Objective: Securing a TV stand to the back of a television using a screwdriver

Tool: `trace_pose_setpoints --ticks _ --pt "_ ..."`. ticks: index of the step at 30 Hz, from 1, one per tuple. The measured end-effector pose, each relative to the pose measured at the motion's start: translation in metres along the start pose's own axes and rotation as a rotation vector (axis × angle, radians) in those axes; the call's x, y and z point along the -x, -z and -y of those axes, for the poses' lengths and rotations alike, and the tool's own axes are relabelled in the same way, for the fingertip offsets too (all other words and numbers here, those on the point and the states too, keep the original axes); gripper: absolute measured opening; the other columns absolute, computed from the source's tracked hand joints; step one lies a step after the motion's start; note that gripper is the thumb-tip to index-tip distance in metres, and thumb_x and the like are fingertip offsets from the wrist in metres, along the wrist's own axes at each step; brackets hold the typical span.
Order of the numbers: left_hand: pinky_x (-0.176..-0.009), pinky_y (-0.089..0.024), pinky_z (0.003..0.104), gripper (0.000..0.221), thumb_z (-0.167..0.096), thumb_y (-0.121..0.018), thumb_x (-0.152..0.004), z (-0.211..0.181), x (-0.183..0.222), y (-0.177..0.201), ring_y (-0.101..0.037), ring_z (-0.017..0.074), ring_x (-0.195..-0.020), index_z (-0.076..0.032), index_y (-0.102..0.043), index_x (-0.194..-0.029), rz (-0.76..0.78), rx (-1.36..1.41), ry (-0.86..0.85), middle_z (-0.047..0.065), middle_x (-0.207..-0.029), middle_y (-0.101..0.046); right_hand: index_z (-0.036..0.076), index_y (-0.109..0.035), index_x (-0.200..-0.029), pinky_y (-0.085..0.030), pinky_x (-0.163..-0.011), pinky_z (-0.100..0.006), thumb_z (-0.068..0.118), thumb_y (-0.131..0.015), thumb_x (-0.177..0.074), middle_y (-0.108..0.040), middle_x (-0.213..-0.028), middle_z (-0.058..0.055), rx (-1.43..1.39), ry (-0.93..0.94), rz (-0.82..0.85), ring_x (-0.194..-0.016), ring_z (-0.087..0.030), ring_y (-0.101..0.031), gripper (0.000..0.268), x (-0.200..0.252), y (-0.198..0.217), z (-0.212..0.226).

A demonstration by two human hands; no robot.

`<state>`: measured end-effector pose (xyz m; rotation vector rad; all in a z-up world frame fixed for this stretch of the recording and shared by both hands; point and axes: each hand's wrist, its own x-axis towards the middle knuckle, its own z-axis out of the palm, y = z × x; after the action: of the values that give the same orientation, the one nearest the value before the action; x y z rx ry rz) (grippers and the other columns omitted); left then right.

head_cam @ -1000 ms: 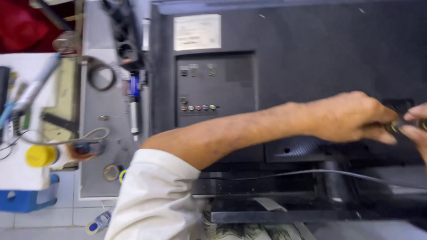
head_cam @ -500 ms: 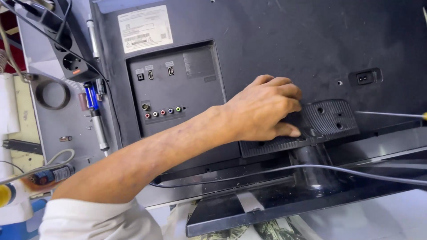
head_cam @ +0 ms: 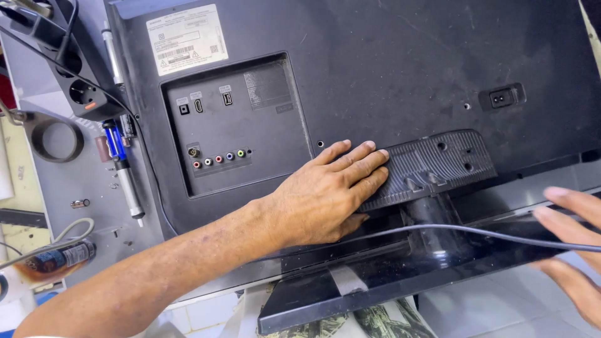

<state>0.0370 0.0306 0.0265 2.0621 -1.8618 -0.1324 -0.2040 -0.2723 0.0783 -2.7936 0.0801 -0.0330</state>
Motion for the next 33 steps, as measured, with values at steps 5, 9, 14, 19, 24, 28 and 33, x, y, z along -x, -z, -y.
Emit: trace_pose_setpoints --ticks 5,9,14,19,24,28,33 --pt "-0.11 -0.043 0.047 0.062 -0.032 -0.061 -0.089 -0.004 0.006 -0.011 -0.048 0.0376 -0.136 0.004 -0.049 -0.138 -0.093 -0.022 -0.05 0.022 -0.147 -0.047 0.007 -0.066 -0.117 -0.052 -0.1 -0.032 0.012 -0.068 -0.077 -0.066 -0.12 -0.012 0.042 0.147 -0.019 -0.103 -0.022 -0.067 0.04 0.007 -0.008 -0.011" --pt "-0.108 -0.046 0.047 0.057 -0.03 -0.057 -0.093 -0.012 0.008 -0.012 -0.049 0.0376 -0.135 0.003 -0.05 -0.139 -0.092 -0.093 -0.059 0.022 -0.147 -0.047 0.014 -0.064 -0.119 -0.047 -0.075 -0.027 0.017 -0.067 -0.079 -0.067 -0.118 -0.003 0.076 0.181 0.002 -0.086 -0.015 -0.068 0.04 0.01 -0.008 -0.014" --pt "-0.112 -0.04 0.047 0.059 -0.035 -0.065 -0.091 -0.01 0.011 -0.006 -0.051 0.0339 -0.135 0.0 -0.052 -0.138 -0.158 -0.065 -0.034 0.018 -0.145 -0.051 0.009 -0.061 -0.121 -0.045 -0.074 -0.03 0.019 -0.068 -0.081 -0.068 -0.117 -0.008 0.085 0.274 -0.069 -0.083 -0.017 -0.066 0.042 0.008 -0.009 -0.016" --pt "-0.111 -0.037 0.053 0.079 -0.057 -0.067 -0.084 -0.012 0.018 0.005 -0.045 0.0366 -0.137 -0.001 -0.052 -0.137 -0.192 -0.11 0.176 0.018 -0.147 -0.047 0.01 -0.065 -0.118 -0.051 -0.075 -0.029 0.018 -0.068 -0.078 -0.068 -0.119 -0.006 0.133 0.217 -0.011 -0.077 -0.017 -0.065 0.041 0.01 -0.006 -0.014" --pt "-0.105 -0.039 0.055 0.07 -0.059 -0.065 -0.082 -0.012 0.02 0.007 -0.052 0.0372 -0.128 0.002 -0.067 -0.117 -0.279 -0.109 0.214 0.017 -0.131 -0.06 0.006 -0.063 -0.118 -0.052 -0.105 -0.033 0.014 -0.066 -0.076 -0.068 -0.117 -0.01 -0.008 0.198 -0.003 -0.109 -0.02 -0.067 0.043 0.016 -0.007 -0.012" --pt "-0.08 -0.046 0.044 0.05 -0.048 -0.07 -0.084 -0.013 0.019 0.008 -0.06 0.0339 -0.104 0.0 -0.069 -0.099 -0.413 -0.099 0.106 0.017 -0.116 -0.064 0.013 -0.065 -0.123 -0.041 -0.118 -0.034 0.016 -0.06 -0.078 -0.061 -0.132 -0.007 -0.039 -0.072 0.1 -0.129 -0.019 -0.057 0.046 0.045 -0.01 -0.02" --pt "-0.067 -0.044 0.04 0.038 -0.036 -0.073 -0.087 -0.019 0.023 0.001 -0.06 0.0332 -0.093 0.002 -0.067 -0.091 -0.466 -0.027 0.059 0.015 -0.111 -0.061 -0.003 -0.064 -0.122 -0.06 -0.088 -0.031 -0.011 -0.068 -0.063 -0.055 -0.139 -0.017 -0.429 -0.451 -0.004 -0.125 -0.02 -0.06 0.06 0.11 -0.051 -0.057"
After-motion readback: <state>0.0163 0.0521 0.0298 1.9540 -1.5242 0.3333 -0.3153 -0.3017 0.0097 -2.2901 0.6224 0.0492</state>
